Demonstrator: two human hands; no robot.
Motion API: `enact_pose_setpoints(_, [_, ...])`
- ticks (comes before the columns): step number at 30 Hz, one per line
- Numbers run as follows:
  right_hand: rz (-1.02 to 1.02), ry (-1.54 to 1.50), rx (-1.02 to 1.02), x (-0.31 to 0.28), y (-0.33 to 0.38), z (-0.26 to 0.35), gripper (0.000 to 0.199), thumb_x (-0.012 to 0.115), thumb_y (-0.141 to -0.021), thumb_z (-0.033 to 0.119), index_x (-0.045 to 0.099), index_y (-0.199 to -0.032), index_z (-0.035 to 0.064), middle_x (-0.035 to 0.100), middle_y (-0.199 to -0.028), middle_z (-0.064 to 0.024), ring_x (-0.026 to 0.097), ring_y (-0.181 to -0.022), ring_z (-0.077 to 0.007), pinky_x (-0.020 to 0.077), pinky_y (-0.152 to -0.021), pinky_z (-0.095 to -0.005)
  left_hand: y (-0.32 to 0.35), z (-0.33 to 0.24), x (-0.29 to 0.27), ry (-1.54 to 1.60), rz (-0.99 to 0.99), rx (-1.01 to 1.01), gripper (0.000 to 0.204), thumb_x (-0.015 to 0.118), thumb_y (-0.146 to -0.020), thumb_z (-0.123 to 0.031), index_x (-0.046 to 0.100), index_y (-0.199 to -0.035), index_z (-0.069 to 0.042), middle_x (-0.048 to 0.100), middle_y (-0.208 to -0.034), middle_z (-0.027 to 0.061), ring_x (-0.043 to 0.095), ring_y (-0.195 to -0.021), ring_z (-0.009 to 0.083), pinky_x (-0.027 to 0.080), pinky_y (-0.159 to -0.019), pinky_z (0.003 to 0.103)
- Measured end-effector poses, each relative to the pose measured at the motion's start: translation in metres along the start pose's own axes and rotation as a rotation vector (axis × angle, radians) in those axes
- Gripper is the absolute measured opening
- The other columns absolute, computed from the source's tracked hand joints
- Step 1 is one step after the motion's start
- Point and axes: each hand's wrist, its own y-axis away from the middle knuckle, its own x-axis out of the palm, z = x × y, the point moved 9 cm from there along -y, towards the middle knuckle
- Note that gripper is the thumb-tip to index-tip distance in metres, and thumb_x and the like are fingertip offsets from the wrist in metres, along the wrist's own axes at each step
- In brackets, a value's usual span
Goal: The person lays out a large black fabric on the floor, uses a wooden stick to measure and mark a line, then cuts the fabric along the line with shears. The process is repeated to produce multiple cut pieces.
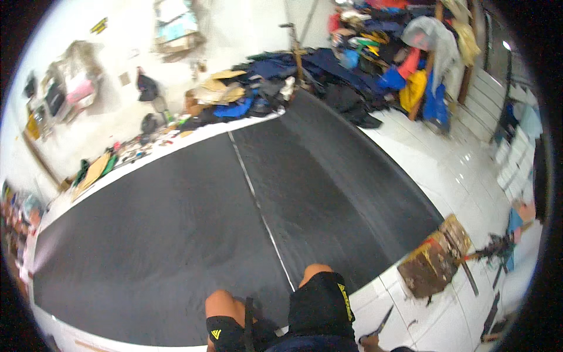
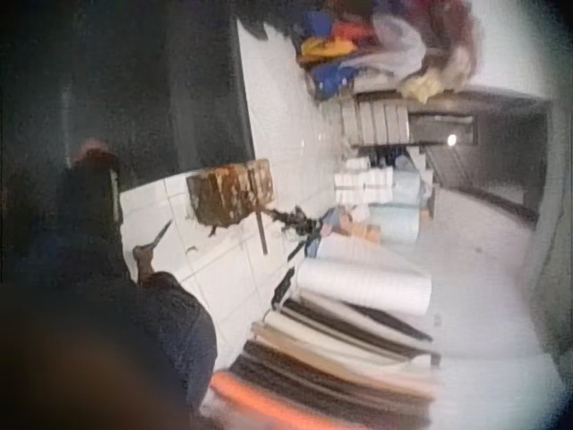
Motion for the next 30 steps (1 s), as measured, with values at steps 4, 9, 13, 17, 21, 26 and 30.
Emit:
enact_pose_setpoints(4, [0.118,0.403,0.147,-0.008,0.002,-0.033,0.028,0.061,-0.087,0.036,0.073,-0.100,0.0148,0.072,-0.098,-0.0085,0.068,-0.093,-0.0268,0.0534,-0.078,-0.0387,0.005,0.005,0.001,-0.075,0.053,0.045,0.062,0.073,-0.084,-0.033,0.055,-0.133,0.000,0.068,-0.115,0.0176,0.066,-0.103,0.0311,0.054,-0.083,0.040])
enact_pose_setpoints(9, [-0.078,0.314,-0.111,-0.028,-0.075,0.069,0.043,0.055,-0.091,0.036,0.063,-0.127,0.0143,0.064,-0.127,-0.0185,0.063,-0.115,-0.0355,0.0509,-0.097,-0.0472,0.007,0.026,-0.007,-0.148,0.107,0.064,0.061,0.073,-0.084,-0.033,0.056,-0.133,0.000,0.068,-0.114,0.0171,0.066,-0.102,0.0306,0.054,-0.083,0.039])
enact_pose_setpoints(13, [-0.357,0.432,-0.589,-0.006,-0.079,0.231,0.064,0.060,-0.090,0.038,0.043,-0.150,0.0231,0.032,-0.158,-0.0165,0.030,-0.145,-0.0408,0.0283,-0.114,-0.0592,0.012,0.025,-0.017,-0.225,0.143,0.078,0.060,0.073,-0.085,-0.033,0.056,-0.132,0.000,0.069,-0.113,0.0166,0.066,-0.102,0.0301,0.054,-0.083,0.039])
enact_pose_setpoints(17, [-0.372,0.541,-0.614,0.012,-0.075,0.263,0.063,0.061,-0.091,0.039,0.043,-0.150,0.0262,0.025,-0.161,-0.0145,0.029,-0.144,-0.0416,0.0294,-0.111,-0.0644,0.024,0.001,-0.021,-0.322,0.192,0.141,0.059,0.073,-0.085,-0.033,0.057,-0.132,0.000,0.069,-0.113,0.0161,0.067,-0.102,0.0297,0.054,-0.084,0.038])
enact_pose_setpoints(21, [-0.146,0.298,-0.396,-0.022,-0.113,0.248,0.047,0.052,-0.098,0.044,0.057,-0.135,0.0150,0.047,-0.144,-0.0220,0.047,-0.129,-0.0444,0.0406,-0.104,-0.0555,0.068,-0.040,-0.029,-0.710,0.323,0.413,0.058,0.073,-0.086,-0.033,0.057,-0.131,0.000,0.069,-0.112,0.0157,0.067,-0.101,0.0292,0.054,-0.084,0.038])
enact_pose_setpoints(26, [-0.212,-0.457,0.063,-0.158,-0.121,0.256,0.061,0.044,-0.102,0.051,0.063,-0.126,-0.0016,0.065,-0.125,-0.0231,0.061,-0.114,-0.0363,0.0456,-0.098,-0.0417,0.175,-0.058,-0.050,-0.406,0.249,0.138,0.044,0.070,-0.092,-0.029,0.062,-0.124,0.001,0.071,-0.107,0.0158,0.067,-0.102,0.0246,0.052,-0.088,0.036])
enact_pose_setpoints(30, [-0.236,-0.731,0.230,-0.281,-0.081,0.260,0.076,0.049,-0.098,0.058,0.041,-0.148,0.0010,0.044,-0.151,-0.0180,0.044,-0.136,-0.0338,0.0349,-0.110,-0.0451,0.252,-0.122,-0.018,-0.454,0.300,0.087,0.044,0.070,-0.091,-0.030,0.064,-0.124,0.000,0.070,-0.113,0.0191,0.069,-0.101,0.0279,0.054,-0.088,0.036])
